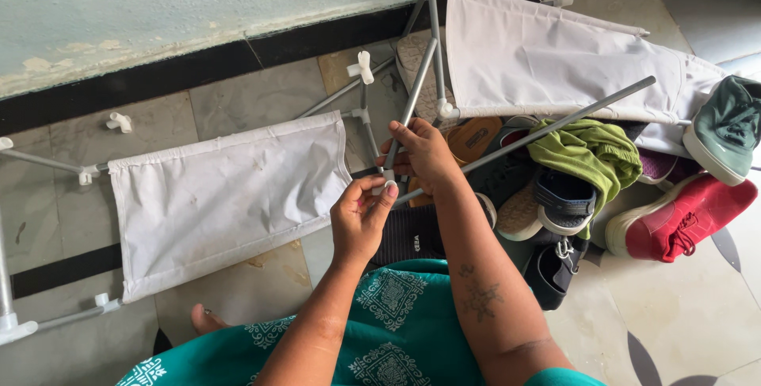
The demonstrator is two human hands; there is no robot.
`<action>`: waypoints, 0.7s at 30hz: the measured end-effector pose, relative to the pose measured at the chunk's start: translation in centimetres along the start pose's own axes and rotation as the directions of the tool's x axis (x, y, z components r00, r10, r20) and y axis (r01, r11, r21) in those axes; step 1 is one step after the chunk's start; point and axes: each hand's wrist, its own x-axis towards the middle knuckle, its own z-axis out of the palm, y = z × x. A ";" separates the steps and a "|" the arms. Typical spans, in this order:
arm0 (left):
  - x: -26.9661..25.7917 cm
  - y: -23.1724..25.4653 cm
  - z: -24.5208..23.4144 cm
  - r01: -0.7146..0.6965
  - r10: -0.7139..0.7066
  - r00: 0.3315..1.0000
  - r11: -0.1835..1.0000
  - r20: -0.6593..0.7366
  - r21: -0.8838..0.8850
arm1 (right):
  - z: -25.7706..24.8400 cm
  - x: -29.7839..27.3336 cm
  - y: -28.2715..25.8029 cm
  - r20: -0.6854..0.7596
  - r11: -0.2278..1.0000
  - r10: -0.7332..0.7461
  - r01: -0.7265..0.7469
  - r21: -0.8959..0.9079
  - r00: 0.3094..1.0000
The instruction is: The person assembles a shoe rack by threading metal tubes through fabric shelves and inserting them into plastic connectors.
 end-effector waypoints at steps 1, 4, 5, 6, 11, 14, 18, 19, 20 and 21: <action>0.0 0.0 0.0 0.007 -0.007 1.000 1.000 0.007 -0.008 | 0.0 -0.1 -0.1 -0.005 1.000 -0.001 0.001 -0.008 1.000; 0.0 0.0 -0.1 0.025 -0.025 1.000 1.000 0.011 -0.013 | 0.1 -0.3 -0.2 -0.011 1.000 -0.007 0.006 -0.024 1.000; 0.0 0.0 -0.1 0.035 -0.035 0.999 0.999 0.010 -0.009 | 0.1 -0.3 -0.2 -0.010 1.000 -0.005 0.005 -0.026 1.000; 0.0 0.0 -0.1 0.035 -0.035 0.999 0.999 0.009 -0.010 | 0.1 -0.2 -0.2 -0.011 1.000 -0.007 0.006 -0.022 1.000; 0.1 0.3 0.0 -0.049 0.050 0.997 0.999 0.054 -0.019 | 0.0 0.1 0.1 0.016 0.999 -0.033 0.033 -0.008 0.999; 0.1 0.7 0.0 -0.098 0.093 0.993 0.993 0.076 0.065 | 0.0 0.0 0.1 0.028 0.997 -0.064 0.065 -0.036 0.998; 0.1 1.3 0.2 -0.085 0.075 0.995 0.982 0.064 0.169 | 0.1 -0.1 -0.3 0.017 0.994 -0.044 0.045 -0.100 0.999; 0.1 1.5 0.2 -0.146 0.134 0.989 0.954 0.063 0.263 | 0.1 -0.1 -0.3 0.033 0.994 -0.039 0.042 -0.099 0.999; 0.1 1.7 0.2 -0.204 0.194 0.979 0.913 0.066 0.354 | 0.1 -0.2 -0.4 0.033 0.994 -0.039 0.043 -0.099 0.999; 0.0 1.9 0.2 -0.204 0.194 0.979 0.912 0.066 0.354 | 0.1 -0.2 -0.5 0.044 0.990 -0.031 0.037 -0.135 0.999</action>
